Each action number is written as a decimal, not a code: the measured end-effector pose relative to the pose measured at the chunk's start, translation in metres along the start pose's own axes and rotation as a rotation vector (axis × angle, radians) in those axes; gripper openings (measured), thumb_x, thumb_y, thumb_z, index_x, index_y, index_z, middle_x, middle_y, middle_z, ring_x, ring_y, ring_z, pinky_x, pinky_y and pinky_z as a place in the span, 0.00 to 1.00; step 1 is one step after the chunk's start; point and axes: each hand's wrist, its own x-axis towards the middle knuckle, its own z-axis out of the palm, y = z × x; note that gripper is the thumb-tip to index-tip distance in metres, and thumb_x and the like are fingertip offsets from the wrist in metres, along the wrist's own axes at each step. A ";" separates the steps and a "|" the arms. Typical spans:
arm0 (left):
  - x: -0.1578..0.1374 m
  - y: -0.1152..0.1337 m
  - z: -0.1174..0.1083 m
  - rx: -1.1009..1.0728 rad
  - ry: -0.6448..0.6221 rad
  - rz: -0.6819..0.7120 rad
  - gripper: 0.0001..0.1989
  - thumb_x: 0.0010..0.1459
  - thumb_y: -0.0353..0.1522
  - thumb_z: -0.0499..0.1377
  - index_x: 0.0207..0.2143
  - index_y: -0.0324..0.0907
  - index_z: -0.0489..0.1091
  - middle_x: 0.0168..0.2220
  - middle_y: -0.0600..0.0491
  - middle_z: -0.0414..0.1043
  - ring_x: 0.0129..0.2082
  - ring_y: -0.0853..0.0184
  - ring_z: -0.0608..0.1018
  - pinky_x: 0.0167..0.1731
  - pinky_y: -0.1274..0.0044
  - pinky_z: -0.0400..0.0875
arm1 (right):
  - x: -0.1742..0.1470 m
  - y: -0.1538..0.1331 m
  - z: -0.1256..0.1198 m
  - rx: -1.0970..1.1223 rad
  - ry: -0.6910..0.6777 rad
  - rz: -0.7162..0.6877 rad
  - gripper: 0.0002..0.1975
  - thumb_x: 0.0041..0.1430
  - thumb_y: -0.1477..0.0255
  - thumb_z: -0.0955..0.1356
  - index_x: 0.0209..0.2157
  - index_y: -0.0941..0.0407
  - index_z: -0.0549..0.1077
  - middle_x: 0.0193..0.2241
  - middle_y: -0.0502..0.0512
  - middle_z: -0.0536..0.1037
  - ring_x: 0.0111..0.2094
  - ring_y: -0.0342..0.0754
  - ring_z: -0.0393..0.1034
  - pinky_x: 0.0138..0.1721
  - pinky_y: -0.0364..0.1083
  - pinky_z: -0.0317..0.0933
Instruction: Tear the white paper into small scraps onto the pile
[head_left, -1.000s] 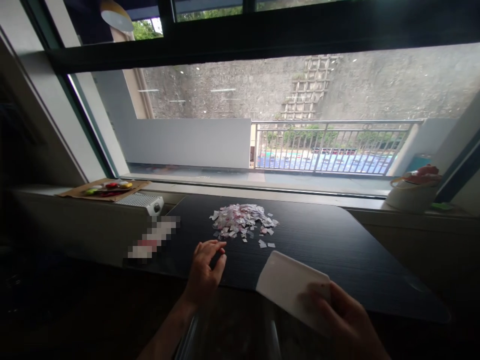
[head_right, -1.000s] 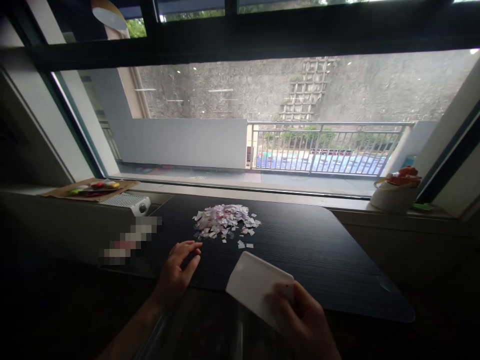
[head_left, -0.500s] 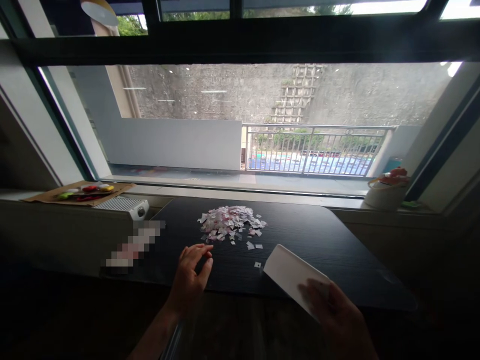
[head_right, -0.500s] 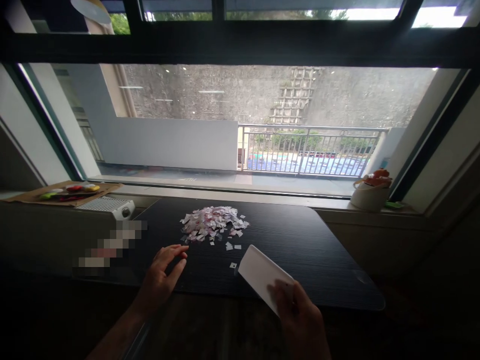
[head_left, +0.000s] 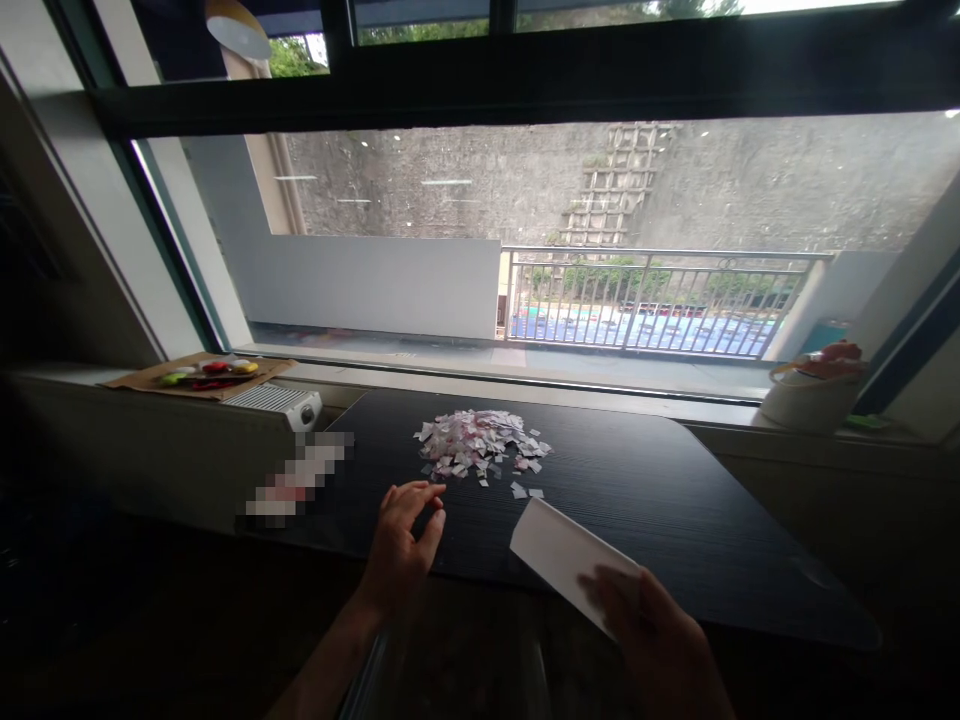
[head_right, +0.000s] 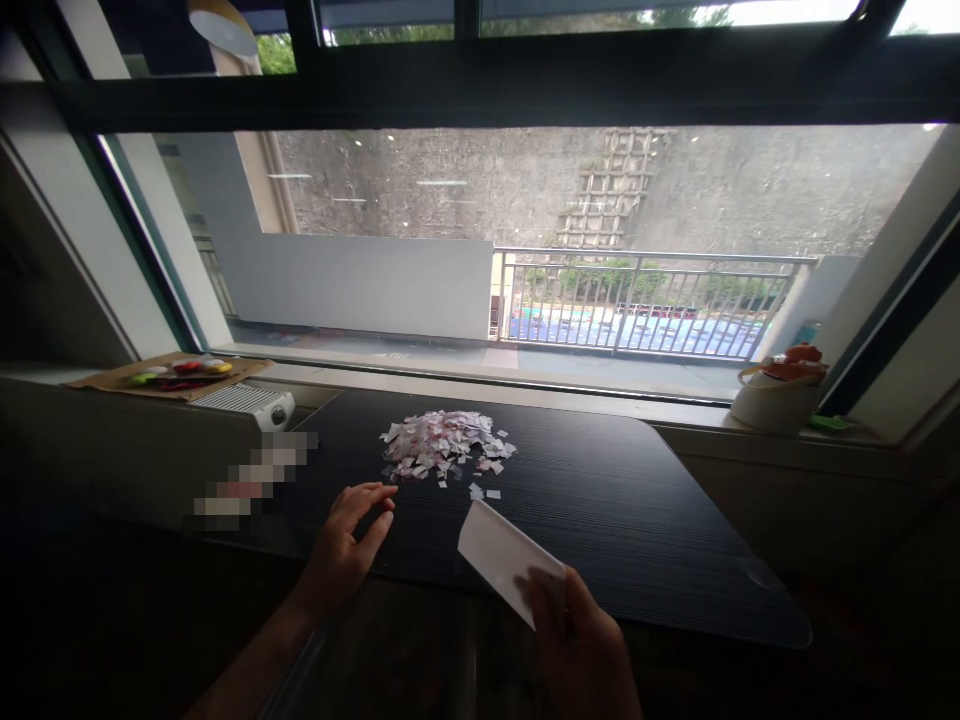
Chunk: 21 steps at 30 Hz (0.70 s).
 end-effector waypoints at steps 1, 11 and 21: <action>0.000 0.000 0.000 0.003 -0.001 -0.001 0.12 0.55 0.34 0.53 0.40 0.45 0.72 0.34 0.51 0.75 0.46 0.58 0.74 0.55 0.56 0.57 | -0.004 -0.002 0.005 0.018 -0.007 0.011 0.21 0.52 0.51 0.67 0.34 0.55 0.75 0.31 0.57 0.83 0.31 0.52 0.78 0.31 0.42 0.71; 0.000 0.002 0.000 0.010 -0.005 -0.022 0.13 0.55 0.34 0.53 0.41 0.45 0.72 0.34 0.51 0.76 0.47 0.59 0.73 0.55 0.58 0.57 | -0.017 -0.015 0.002 0.015 -0.036 -0.013 0.17 0.50 0.54 0.68 0.31 0.53 0.77 0.28 0.54 0.83 0.29 0.53 0.78 0.32 0.43 0.72; 0.000 0.002 -0.001 0.004 -0.012 -0.022 0.13 0.55 0.34 0.53 0.41 0.45 0.72 0.34 0.51 0.76 0.47 0.59 0.73 0.56 0.57 0.56 | -0.011 -0.002 0.001 0.053 -0.051 0.016 0.20 0.51 0.52 0.67 0.33 0.55 0.77 0.29 0.54 0.83 0.30 0.52 0.77 0.31 0.42 0.71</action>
